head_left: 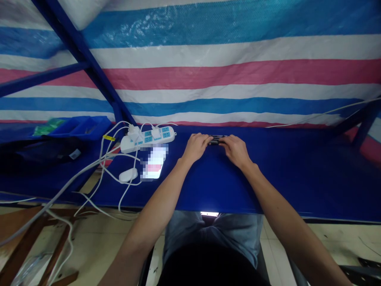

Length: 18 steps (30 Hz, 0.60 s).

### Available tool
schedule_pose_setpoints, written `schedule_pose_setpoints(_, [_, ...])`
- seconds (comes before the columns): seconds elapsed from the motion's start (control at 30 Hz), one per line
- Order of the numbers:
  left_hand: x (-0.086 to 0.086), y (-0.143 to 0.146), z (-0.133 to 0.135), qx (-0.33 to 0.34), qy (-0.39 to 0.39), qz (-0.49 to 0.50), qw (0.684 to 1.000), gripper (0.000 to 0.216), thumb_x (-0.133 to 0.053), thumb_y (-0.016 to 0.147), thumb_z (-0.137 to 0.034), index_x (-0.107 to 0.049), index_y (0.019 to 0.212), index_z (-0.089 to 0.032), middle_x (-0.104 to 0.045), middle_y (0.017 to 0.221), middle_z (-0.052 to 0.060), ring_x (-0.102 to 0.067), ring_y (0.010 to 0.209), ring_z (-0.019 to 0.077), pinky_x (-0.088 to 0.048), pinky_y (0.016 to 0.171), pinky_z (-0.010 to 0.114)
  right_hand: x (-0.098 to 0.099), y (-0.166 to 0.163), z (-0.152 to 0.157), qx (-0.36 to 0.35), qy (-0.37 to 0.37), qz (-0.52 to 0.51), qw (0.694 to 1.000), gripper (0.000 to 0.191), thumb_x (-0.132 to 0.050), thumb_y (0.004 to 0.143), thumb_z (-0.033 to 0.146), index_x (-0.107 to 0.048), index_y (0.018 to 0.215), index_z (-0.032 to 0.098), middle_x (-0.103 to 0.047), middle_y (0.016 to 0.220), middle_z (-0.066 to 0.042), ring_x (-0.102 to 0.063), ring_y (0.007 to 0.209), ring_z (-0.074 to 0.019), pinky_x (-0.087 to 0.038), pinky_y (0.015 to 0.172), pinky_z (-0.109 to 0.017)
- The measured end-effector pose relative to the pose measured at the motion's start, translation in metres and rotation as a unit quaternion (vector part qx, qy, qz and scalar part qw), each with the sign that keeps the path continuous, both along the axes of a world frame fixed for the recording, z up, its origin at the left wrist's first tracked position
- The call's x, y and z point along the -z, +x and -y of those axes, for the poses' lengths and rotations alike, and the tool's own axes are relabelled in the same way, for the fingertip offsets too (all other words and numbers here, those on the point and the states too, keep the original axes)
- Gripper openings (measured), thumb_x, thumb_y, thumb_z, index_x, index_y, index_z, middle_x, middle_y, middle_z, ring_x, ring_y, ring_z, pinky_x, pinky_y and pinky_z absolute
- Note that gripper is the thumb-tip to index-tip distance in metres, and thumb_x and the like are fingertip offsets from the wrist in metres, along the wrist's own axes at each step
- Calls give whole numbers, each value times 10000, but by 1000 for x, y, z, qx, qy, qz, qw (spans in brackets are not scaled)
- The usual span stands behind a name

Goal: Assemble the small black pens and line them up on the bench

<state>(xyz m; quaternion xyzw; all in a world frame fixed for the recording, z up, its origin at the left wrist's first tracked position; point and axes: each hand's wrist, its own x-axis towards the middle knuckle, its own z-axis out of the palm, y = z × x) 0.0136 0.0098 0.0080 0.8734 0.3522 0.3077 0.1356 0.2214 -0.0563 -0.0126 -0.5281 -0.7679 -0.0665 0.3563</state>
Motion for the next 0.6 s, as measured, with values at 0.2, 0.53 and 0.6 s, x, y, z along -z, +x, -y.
schedule_pose_setpoints(0.2, [-1,-2,3,39,24,3,999,220,-606,1034,-409,-692,1157,-249,-755,1102,24,-653,1014,214,-432,977,397,1,1,0,-11,6,-4,1000,267,-493,1042,240,-749,1097,192,-749,987,-105,-631,884,-258,-485,800,-389])
schedule_pose_setpoints(0.53, [-4,1,7,24,49,-25,998,218,-539,1066,-397,-659,1146,-234,-733,1124,31,-621,1025,218,-432,949,382,5,4,-2,-33,2,-61,998,275,-513,1042,289,-749,1170,229,-755,1040,-99,-664,959,-270,-524,855,-420])
schedule_pose_setpoints(0.6, [-3,2,5,0,57,-49,997,275,-462,1095,-373,-676,1030,-214,-736,1033,40,-619,989,225,-426,911,380,6,3,-2,-35,6,-64,997,263,-525,1037,285,-756,1151,231,-760,1044,-95,-669,959,-267,-526,859,-421])
